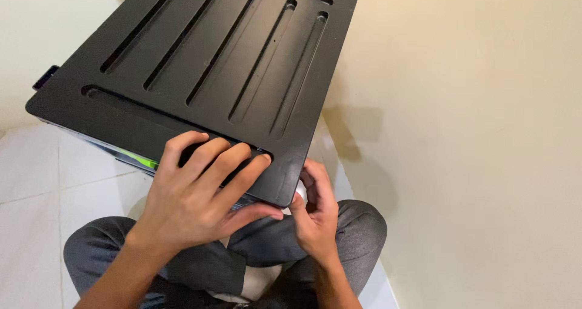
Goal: The person sits on the floor and disassembles a stacked plastic storage unit. They remove the black lid by releasing side latches, then pull out the top gray drawer and set it aside.
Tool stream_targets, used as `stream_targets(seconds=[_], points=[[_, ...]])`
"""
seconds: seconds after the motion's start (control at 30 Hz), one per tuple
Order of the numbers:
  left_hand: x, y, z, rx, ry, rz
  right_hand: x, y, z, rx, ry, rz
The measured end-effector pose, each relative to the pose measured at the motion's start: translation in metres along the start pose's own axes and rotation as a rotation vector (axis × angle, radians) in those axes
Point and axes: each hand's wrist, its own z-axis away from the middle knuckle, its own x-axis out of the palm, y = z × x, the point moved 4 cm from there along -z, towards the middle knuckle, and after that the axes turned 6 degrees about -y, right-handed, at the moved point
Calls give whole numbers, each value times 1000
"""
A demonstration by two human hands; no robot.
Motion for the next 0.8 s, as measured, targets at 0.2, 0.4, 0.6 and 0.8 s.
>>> stream_targets(seconds=[0.2,0.4,0.6,0.8], points=[[3,-15,-18,181,-48,-86,-2,6,-2,20,-24,0],[-4,-24,-29,312,-94,-177,6,11,-5,44,-20,-28],[-11,-22,-42,418,-81,-247,2,5,-8,27,-24,147],[-11,-27,-45,487,-106,-321,2,3,-13,23,-21,318]])
